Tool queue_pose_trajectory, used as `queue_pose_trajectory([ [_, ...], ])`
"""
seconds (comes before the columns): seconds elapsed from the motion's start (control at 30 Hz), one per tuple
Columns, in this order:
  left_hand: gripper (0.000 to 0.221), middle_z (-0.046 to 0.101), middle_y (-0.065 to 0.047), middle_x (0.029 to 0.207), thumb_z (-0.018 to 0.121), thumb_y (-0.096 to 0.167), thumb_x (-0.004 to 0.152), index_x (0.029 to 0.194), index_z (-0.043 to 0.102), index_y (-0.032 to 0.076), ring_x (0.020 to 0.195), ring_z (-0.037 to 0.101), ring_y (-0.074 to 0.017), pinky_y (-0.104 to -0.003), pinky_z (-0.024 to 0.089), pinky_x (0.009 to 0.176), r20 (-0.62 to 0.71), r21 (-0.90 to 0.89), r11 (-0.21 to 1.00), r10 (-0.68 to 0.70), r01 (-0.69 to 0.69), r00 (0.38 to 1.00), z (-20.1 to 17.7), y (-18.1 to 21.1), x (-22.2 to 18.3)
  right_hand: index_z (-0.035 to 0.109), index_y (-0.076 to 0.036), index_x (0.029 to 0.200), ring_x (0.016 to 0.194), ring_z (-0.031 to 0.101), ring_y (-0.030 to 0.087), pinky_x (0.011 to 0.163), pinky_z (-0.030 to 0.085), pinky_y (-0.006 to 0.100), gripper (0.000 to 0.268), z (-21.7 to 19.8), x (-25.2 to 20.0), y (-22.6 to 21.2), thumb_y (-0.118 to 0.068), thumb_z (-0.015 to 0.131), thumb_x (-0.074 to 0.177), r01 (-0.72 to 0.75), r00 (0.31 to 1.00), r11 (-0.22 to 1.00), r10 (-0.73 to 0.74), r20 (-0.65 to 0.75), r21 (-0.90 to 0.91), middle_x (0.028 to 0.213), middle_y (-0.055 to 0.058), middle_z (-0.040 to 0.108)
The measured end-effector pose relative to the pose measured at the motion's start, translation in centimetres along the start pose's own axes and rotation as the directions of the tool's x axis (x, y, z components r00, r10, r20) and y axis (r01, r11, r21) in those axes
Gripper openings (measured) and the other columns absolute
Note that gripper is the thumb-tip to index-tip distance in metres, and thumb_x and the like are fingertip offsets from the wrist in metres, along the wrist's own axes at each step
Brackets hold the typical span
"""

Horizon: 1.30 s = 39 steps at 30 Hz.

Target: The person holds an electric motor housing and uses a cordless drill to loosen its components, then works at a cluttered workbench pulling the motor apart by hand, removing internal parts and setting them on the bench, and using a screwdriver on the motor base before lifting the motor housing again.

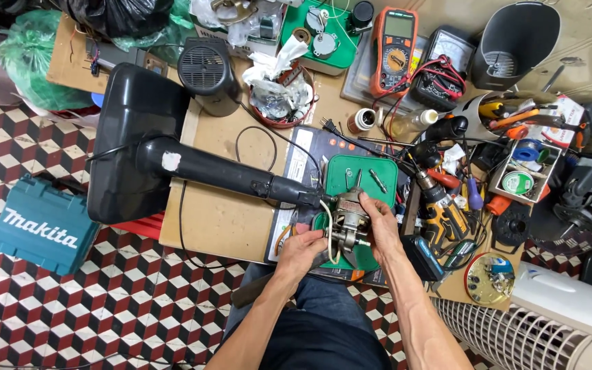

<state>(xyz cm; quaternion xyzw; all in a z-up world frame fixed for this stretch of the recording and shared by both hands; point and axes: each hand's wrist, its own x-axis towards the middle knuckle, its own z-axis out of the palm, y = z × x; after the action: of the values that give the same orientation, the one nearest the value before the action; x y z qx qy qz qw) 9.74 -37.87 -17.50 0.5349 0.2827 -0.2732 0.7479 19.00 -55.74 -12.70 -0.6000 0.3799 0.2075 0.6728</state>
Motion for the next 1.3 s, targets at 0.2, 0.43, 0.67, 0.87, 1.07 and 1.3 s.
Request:
queue_pose_trajectory([
  [0.2,0.048,0.078,-0.013,0.113,0.068,0.018,0.094,0.134,0.063,-0.006,0.098,0.071,-0.0146,-0.026,0.055,0.085,-0.033,0.109,0.991,0.076,-0.072,0.997,0.9,1.1,-1.7,0.054,-0.004,0.123,0.093,0.067,0.021,0.082,0.058,0.037,0.062,-0.3,0.2,-0.2,-0.043,0.079,0.082,-0.002,0.999,1.000,0.001,0.046,0.015,0.106,0.012,0.068],
  [0.43,0.044,0.077,-0.010,0.112,0.063,0.020,0.097,0.135,0.063,-0.003,0.095,0.073,-0.0130,-0.028,0.061,0.086,-0.071,-0.032,0.995,0.091,-0.094,0.993,1.4,-0.2,-1.4,0.049,-0.001,0.137,0.100,0.068,0.022,0.086,0.057,0.035,0.073,-0.9,-0.2,-0.2,-0.037,0.080,0.082,0.012,0.995,1.000,-0.009,0.095,-0.028,0.112,0.014,0.069],
  [0.67,0.045,0.078,-0.012,0.111,0.062,0.023,0.100,0.135,0.062,-0.004,0.097,0.075,-0.0149,-0.029,0.061,0.088,-0.090,0.041,0.989,0.146,-0.143,0.985,1.6,2.8,-3.8,0.039,0.001,0.149,0.105,0.067,0.023,0.088,0.055,0.034,0.084,-0.1,-1.8,-0.3,-0.027,0.080,0.081,0.126,0.987,0.992,-0.124,0.100,-0.010,0.118,0.017,0.068],
  [0.87,0.048,0.069,-0.008,0.125,0.065,0.025,0.096,0.135,0.061,-0.003,0.112,0.069,-0.0155,-0.031,0.058,0.095,-0.079,-0.055,0.984,0.165,-0.170,0.983,1.1,0.8,-2.5,0.039,0.000,0.149,0.109,0.066,0.020,0.093,0.053,0.031,0.085,0.3,-2.6,-1.6,-0.030,0.081,0.082,0.241,0.966,0.964,-0.227,0.125,-0.109,0.120,0.015,0.068],
  [1.07,0.045,0.072,-0.010,0.118,0.063,0.027,0.098,0.131,0.062,-0.003,0.107,0.070,-0.0189,-0.033,0.058,0.095,-0.018,-0.193,0.965,0.180,-0.180,0.983,1.1,2.7,-3.2,0.048,0.000,0.139,0.096,0.070,0.024,0.082,0.057,0.035,0.077,0.3,-1.8,-1.7,-0.036,0.082,0.079,0.057,0.997,0.995,-0.053,0.047,-0.078,0.110,0.018,0.072],
  [1.3,0.040,0.072,-0.011,0.112,0.068,0.023,0.095,0.124,0.065,-0.004,0.102,0.070,-0.0189,-0.035,0.057,0.096,0.013,-0.449,0.894,0.006,0.001,1.000,0.6,4.4,-4.8,0.058,0.004,0.133,0.093,0.073,0.025,0.079,0.062,0.037,0.074,0.4,-1.6,-2.3,-0.045,0.080,0.081,-0.124,0.988,0.991,0.128,0.086,-0.045,0.112,0.017,0.072],
])
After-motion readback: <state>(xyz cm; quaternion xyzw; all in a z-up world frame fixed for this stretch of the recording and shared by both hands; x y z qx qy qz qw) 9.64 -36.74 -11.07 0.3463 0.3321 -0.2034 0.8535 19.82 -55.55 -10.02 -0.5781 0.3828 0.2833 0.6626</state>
